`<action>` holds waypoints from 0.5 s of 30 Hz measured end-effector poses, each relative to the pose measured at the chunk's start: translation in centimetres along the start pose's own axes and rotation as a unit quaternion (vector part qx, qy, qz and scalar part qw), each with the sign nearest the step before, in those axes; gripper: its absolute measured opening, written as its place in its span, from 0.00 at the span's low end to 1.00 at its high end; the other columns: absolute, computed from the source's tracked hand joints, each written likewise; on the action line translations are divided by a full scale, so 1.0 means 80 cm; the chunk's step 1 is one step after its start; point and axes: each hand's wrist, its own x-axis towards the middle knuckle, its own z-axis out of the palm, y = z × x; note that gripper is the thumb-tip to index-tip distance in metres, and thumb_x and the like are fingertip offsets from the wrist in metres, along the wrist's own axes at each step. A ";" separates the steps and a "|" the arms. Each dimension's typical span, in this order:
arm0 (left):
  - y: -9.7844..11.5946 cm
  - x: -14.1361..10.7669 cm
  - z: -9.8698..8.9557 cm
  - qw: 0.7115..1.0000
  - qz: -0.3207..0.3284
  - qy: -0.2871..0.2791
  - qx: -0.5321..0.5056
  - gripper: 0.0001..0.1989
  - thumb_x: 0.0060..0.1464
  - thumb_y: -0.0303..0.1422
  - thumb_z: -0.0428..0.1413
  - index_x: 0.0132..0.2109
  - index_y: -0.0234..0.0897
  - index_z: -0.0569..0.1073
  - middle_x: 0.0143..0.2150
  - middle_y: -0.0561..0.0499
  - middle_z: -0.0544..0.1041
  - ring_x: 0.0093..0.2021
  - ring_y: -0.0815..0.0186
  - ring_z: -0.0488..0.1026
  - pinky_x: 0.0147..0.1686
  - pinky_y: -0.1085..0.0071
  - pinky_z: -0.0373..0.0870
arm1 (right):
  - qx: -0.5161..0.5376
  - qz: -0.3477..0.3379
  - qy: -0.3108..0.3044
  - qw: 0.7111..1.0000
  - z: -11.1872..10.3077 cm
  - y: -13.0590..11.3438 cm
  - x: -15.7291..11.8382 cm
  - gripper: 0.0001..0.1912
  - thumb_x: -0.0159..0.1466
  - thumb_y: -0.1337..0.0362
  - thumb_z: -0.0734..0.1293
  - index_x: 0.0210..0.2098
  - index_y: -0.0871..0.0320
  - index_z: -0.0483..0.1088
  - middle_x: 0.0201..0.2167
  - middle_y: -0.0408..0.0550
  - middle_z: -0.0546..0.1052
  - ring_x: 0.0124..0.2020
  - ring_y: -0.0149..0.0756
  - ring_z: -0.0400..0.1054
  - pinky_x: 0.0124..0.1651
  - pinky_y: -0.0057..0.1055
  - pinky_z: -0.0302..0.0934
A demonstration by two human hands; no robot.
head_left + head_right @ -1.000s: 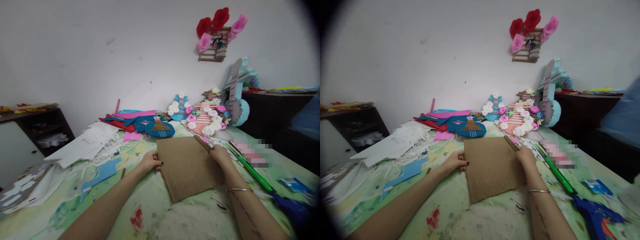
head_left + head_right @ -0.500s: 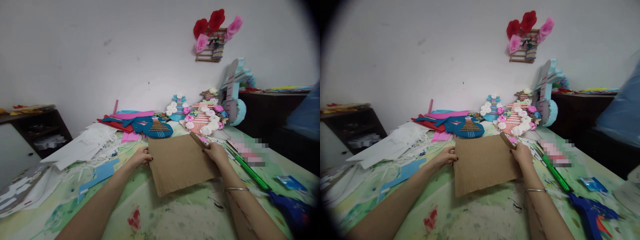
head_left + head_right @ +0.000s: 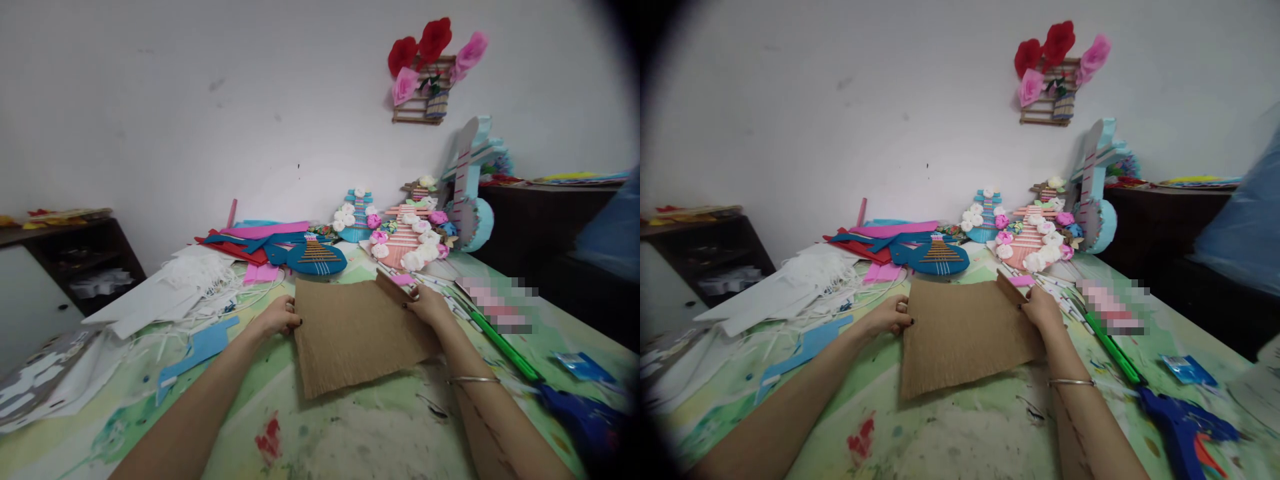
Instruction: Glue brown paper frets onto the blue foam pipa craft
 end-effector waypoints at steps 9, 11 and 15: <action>-0.002 0.006 -0.025 0.992 -0.050 0.073 0.088 0.13 0.37 0.20 0.55 0.33 0.36 0.63 0.16 0.61 0.64 0.16 0.72 0.60 0.14 0.77 0.51 | 0.042 -0.003 0.002 0.999 0.003 -0.004 0.009 0.12 0.60 0.68 0.59 0.33 0.62 0.75 0.33 0.54 0.78 0.35 0.39 0.71 0.28 0.27 0.52; -0.003 0.006 -0.027 0.990 -0.054 0.080 0.104 0.13 0.36 0.21 0.57 0.32 0.36 0.64 0.16 0.60 0.65 0.16 0.72 0.61 0.15 0.77 0.52 | 0.051 -0.003 0.015 0.999 0.005 -0.008 0.009 0.15 0.63 0.67 0.56 0.37 0.64 0.74 0.36 0.57 0.77 0.36 0.39 0.71 0.29 0.27 0.52; -0.005 0.009 -0.029 0.984 -0.062 0.095 0.135 0.10 0.37 0.22 0.57 0.30 0.35 0.66 0.16 0.59 0.65 0.17 0.71 0.62 0.15 0.77 0.53 | 0.067 -0.016 0.018 0.997 0.008 -0.010 0.006 0.18 0.60 0.55 0.63 0.40 0.65 0.72 0.35 0.55 0.77 0.34 0.39 0.71 0.29 0.26 0.54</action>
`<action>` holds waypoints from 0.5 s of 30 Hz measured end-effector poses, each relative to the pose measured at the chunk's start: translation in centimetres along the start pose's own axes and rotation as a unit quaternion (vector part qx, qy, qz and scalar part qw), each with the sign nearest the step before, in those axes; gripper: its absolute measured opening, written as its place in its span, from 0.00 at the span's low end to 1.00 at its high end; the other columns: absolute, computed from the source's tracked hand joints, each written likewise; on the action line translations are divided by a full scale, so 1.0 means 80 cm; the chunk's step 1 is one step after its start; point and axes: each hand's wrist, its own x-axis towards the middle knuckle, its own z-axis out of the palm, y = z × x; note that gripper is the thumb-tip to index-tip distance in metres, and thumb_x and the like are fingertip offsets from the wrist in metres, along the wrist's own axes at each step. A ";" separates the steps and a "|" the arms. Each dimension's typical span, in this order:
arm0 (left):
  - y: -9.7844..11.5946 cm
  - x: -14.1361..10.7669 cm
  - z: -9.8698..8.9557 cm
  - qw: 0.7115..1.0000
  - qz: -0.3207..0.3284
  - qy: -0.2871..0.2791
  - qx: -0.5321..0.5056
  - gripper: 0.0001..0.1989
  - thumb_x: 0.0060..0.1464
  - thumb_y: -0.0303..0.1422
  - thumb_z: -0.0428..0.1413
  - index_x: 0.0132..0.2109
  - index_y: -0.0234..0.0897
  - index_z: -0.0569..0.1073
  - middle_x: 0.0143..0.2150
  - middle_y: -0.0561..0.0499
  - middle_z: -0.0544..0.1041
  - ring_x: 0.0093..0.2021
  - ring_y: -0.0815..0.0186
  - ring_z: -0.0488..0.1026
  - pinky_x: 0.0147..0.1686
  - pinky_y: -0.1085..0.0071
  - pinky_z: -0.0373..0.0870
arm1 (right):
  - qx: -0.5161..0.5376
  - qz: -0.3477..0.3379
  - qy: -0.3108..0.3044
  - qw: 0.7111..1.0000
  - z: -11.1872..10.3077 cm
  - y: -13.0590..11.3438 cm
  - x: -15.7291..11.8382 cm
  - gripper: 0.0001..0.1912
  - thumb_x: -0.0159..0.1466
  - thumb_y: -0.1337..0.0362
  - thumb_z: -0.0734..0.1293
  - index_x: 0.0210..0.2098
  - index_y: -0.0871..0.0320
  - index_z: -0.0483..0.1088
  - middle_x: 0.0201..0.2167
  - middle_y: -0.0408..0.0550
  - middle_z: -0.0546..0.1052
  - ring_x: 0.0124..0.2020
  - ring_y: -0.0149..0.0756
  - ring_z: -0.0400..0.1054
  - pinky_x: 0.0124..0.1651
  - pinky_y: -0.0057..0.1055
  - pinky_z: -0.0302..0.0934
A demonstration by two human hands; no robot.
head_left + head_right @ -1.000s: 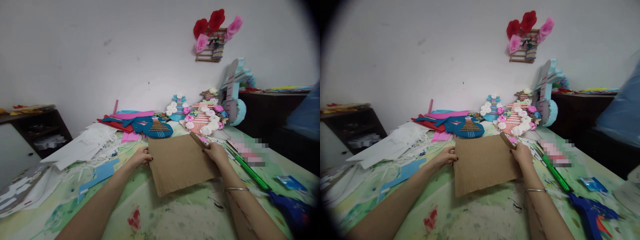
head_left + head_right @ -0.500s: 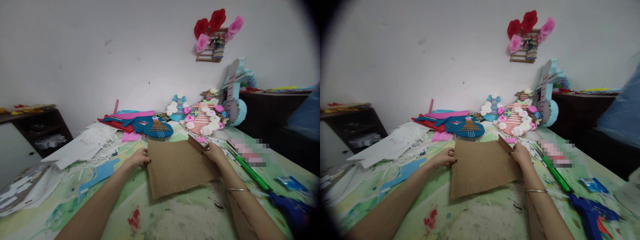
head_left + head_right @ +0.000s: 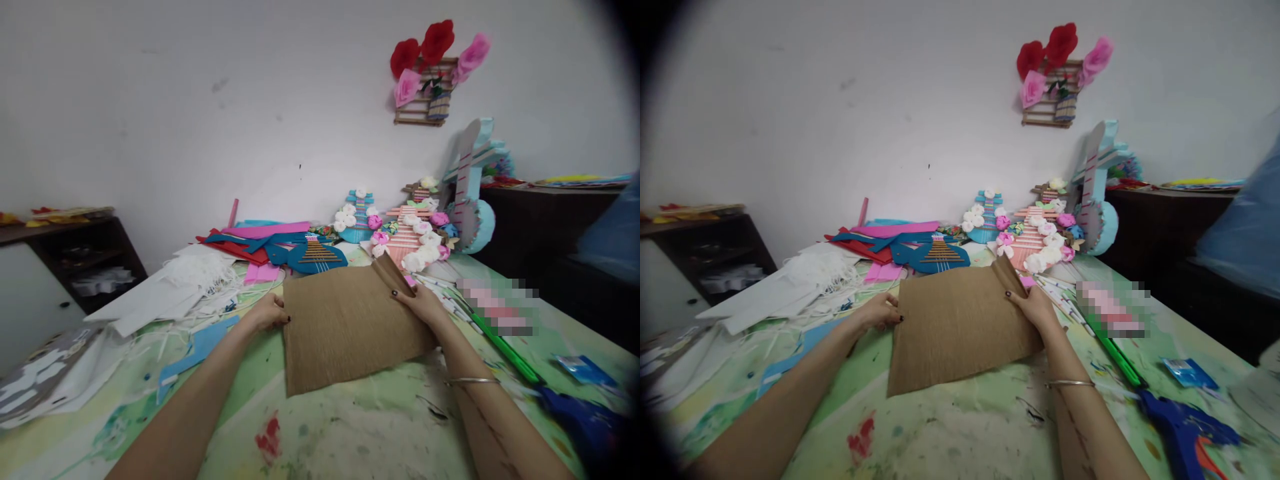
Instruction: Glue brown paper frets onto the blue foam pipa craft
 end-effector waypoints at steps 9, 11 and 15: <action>-0.009 0.006 -0.008 0.999 -0.013 0.037 0.033 0.12 0.36 0.22 0.57 0.32 0.36 0.66 0.15 0.60 0.64 0.16 0.71 0.62 0.16 0.77 0.54 | -0.049 0.031 0.027 0.998 -0.009 0.012 -0.005 0.11 0.58 0.61 0.64 0.32 0.60 0.75 0.33 0.57 0.78 0.37 0.46 0.71 0.30 0.30 0.51; -0.012 0.008 -0.008 0.999 -0.009 0.035 0.034 0.11 0.35 0.22 0.57 0.29 0.37 0.66 0.15 0.59 0.64 0.16 0.71 0.62 0.16 0.77 0.53 | -0.053 0.038 0.028 0.997 -0.009 0.013 -0.006 0.11 0.59 0.61 0.63 0.33 0.59 0.76 0.32 0.57 0.78 0.37 0.46 0.71 0.30 0.30 0.52; -0.017 0.012 -0.009 0.999 -0.004 0.034 0.035 0.10 0.34 0.21 0.56 0.25 0.37 0.64 0.14 0.59 0.63 0.16 0.70 0.62 0.16 0.76 0.53 | -0.057 0.051 0.033 0.997 -0.008 0.012 -0.002 0.15 0.62 0.67 0.58 0.34 0.62 0.76 0.36 0.61 0.78 0.38 0.44 0.72 0.31 0.30 0.53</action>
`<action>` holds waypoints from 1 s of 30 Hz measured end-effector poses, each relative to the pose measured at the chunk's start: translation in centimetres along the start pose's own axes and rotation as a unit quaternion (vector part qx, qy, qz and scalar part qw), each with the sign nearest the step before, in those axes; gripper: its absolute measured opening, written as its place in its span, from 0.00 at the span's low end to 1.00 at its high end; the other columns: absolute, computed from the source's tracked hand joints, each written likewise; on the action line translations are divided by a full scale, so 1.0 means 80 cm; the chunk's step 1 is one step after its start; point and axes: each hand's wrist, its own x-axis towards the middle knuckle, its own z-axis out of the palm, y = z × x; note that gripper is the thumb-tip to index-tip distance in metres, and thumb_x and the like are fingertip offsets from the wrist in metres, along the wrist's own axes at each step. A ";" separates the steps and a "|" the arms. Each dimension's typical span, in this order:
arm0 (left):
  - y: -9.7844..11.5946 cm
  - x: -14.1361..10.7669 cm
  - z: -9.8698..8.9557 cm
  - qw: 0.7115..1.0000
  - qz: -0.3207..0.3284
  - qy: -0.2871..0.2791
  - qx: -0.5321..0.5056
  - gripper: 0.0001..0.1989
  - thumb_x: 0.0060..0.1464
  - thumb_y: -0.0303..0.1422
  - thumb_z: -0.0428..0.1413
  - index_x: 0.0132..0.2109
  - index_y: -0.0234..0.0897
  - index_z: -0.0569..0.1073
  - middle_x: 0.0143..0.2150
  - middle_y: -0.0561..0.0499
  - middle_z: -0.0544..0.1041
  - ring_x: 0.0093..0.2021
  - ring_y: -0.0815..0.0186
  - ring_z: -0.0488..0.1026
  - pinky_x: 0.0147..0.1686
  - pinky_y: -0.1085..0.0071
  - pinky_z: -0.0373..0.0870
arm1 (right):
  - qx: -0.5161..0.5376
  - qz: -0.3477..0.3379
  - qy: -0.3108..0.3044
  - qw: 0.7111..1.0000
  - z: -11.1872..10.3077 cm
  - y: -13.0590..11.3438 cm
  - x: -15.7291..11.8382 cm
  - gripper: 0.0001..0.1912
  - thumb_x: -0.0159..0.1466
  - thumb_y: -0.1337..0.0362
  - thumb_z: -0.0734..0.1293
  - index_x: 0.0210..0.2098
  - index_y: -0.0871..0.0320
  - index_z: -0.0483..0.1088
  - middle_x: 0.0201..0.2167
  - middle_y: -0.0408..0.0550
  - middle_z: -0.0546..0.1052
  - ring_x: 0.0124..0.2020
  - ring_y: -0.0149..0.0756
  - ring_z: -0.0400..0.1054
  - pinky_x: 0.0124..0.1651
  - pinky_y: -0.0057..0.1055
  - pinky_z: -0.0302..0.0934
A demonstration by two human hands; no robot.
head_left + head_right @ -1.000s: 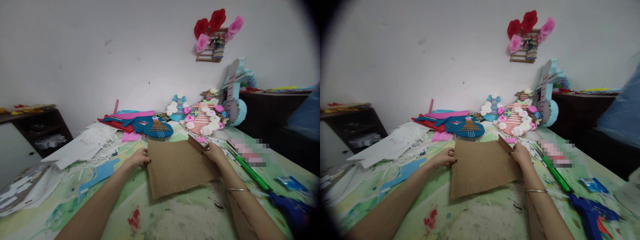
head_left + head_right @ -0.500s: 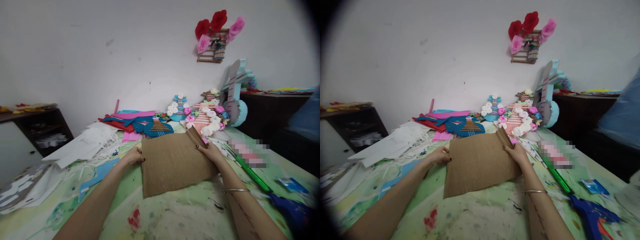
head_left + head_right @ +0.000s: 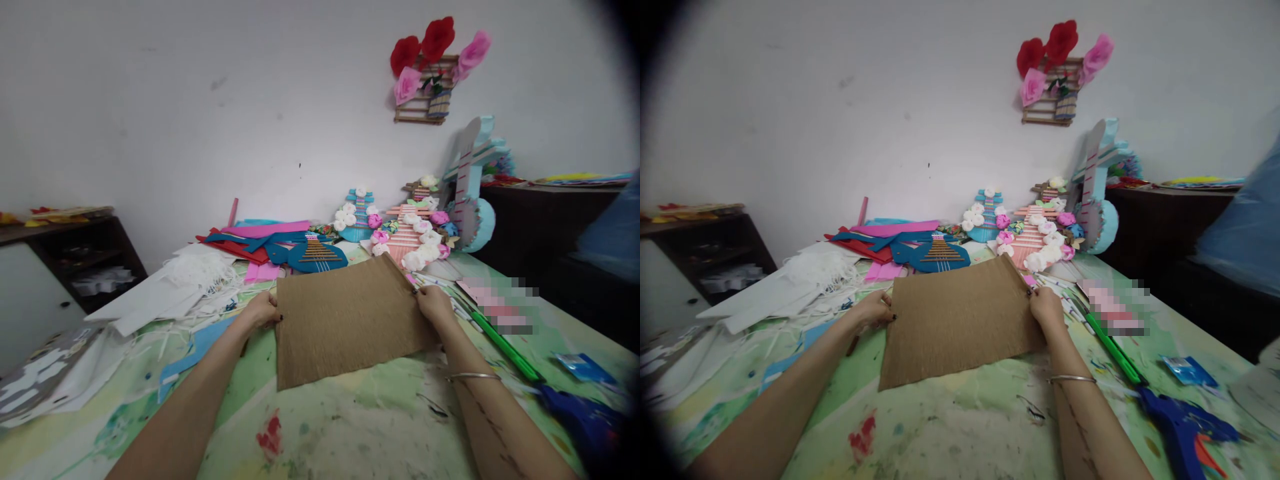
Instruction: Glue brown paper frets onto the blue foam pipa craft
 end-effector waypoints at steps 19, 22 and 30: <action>0.011 -0.013 -0.005 0.988 -0.007 -0.082 -0.128 0.17 0.33 0.23 0.61 0.28 0.38 0.60 0.16 0.59 0.67 0.18 0.69 0.68 0.19 0.76 0.62 | -0.045 0.026 0.026 0.998 -0.014 -0.002 -0.014 0.12 0.56 0.63 0.64 0.35 0.58 0.78 0.36 0.60 0.78 0.40 0.51 0.72 0.36 0.35 0.60; 0.024 -0.030 0.008 0.966 0.041 -0.150 -0.207 0.20 0.31 0.26 0.64 0.27 0.37 0.60 0.20 0.57 0.70 0.23 0.68 0.72 0.25 0.72 0.69 | -0.058 0.037 0.051 0.996 -0.019 -0.009 -0.018 0.15 0.59 0.63 0.60 0.38 0.60 0.77 0.35 0.64 0.77 0.40 0.54 0.72 0.35 0.38 0.61; 0.055 -0.095 0.108 0.859 0.133 -0.373 -0.324 0.16 0.37 0.32 0.65 0.31 0.35 0.65 0.34 0.45 0.77 0.34 0.61 0.77 0.36 0.65 0.73 | -0.058 0.032 0.099 0.993 -0.021 -0.022 -0.023 0.23 0.64 0.63 0.55 0.56 0.67 0.64 0.39 0.67 0.76 0.41 0.54 0.72 0.41 0.41 0.61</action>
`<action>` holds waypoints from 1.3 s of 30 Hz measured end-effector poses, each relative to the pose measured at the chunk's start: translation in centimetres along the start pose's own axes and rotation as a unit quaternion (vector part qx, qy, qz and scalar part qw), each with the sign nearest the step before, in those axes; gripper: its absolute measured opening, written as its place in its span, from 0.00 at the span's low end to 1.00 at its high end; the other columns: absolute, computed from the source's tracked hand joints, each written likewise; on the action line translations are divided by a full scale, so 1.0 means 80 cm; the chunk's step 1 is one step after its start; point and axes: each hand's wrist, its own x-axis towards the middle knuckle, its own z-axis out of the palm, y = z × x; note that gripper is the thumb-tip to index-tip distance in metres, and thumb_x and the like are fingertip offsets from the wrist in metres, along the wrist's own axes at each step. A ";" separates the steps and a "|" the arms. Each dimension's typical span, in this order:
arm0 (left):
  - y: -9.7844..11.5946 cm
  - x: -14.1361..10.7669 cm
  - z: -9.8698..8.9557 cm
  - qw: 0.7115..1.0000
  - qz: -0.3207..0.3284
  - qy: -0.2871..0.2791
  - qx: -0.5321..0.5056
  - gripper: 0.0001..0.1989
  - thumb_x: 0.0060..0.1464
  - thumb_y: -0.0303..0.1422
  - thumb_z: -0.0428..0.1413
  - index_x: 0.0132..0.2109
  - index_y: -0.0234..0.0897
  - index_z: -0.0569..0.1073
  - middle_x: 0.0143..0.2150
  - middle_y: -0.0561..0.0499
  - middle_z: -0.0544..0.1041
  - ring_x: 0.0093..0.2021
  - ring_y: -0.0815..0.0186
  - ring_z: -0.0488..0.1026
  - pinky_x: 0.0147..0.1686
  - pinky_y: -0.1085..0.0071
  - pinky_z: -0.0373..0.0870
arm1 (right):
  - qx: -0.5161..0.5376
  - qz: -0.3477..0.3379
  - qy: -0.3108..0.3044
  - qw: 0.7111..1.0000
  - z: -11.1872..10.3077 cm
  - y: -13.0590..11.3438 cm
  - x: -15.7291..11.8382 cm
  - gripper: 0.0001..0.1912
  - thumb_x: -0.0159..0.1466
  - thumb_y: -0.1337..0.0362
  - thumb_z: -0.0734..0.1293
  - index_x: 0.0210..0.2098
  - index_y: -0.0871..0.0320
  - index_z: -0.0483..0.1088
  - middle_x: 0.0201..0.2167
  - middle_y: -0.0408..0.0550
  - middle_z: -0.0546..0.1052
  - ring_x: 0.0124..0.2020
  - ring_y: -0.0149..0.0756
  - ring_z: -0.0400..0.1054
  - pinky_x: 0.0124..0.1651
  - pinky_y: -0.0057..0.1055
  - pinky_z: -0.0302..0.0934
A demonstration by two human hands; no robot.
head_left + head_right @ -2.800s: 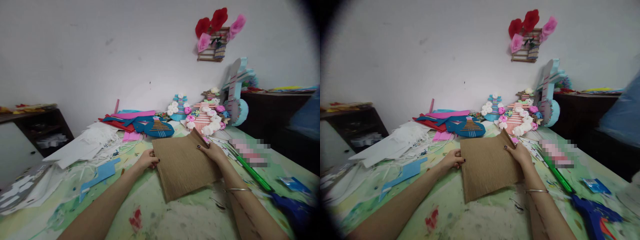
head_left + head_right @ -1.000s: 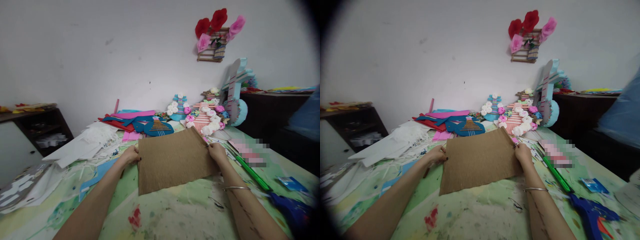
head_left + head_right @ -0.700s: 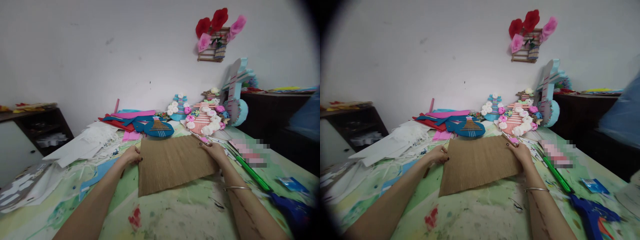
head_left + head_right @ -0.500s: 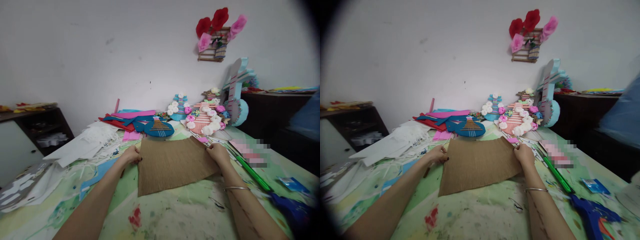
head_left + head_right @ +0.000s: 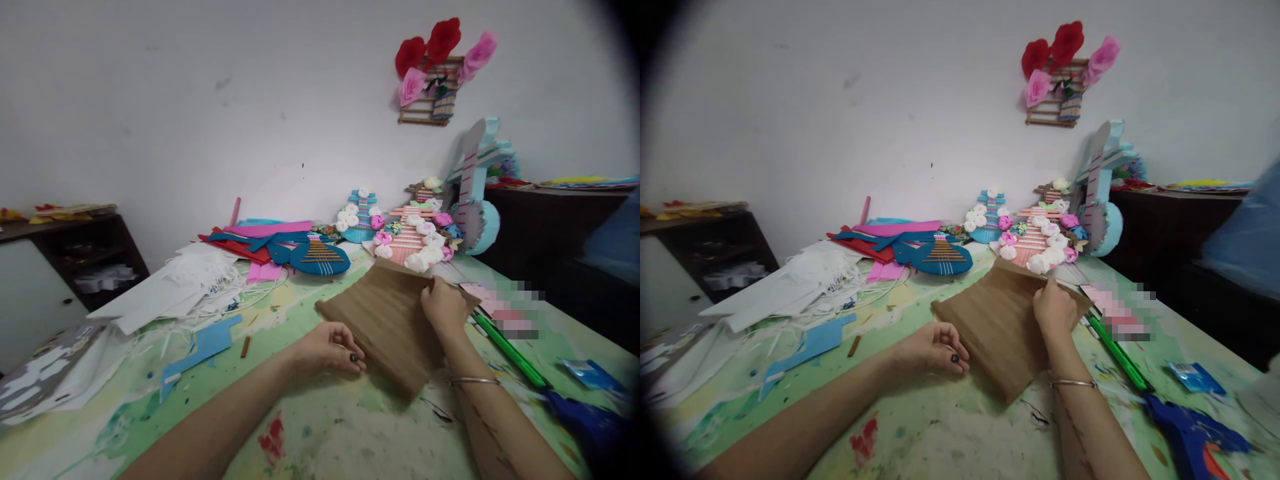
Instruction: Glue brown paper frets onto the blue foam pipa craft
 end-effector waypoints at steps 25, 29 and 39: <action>-0.001 0.021 -0.060 0.894 0.061 0.314 0.314 0.06 0.38 0.25 0.59 0.29 0.33 0.72 0.25 0.51 0.74 0.28 0.66 0.70 0.26 0.74 0.61 | 0.032 -0.302 -0.183 0.935 0.009 -0.092 -0.085 0.07 0.59 0.70 0.59 0.31 0.61 0.68 0.33 0.56 0.77 0.36 0.43 0.71 0.32 0.29 0.51; 0.024 0.001 -0.109 0.879 0.100 0.387 0.260 0.05 0.41 0.30 0.59 0.27 0.32 0.73 0.25 0.50 0.74 0.28 0.65 0.70 0.27 0.73 0.63 | 0.031 -0.287 -0.153 0.945 0.002 -0.094 -0.083 0.12 0.64 0.70 0.54 0.41 0.64 0.66 0.33 0.59 0.76 0.35 0.45 0.71 0.32 0.30 0.52; 0.054 -0.023 -0.115 0.801 0.282 0.489 0.200 0.16 0.49 0.40 0.56 0.40 0.34 0.78 0.35 0.46 0.78 0.36 0.63 0.72 0.32 0.71 0.67 | 0.177 -0.679 -0.165 0.693 -0.004 -0.124 -0.134 0.12 0.67 0.70 0.56 0.43 0.57 0.70 0.56 0.53 0.68 0.57 0.38 0.61 0.56 0.34 0.54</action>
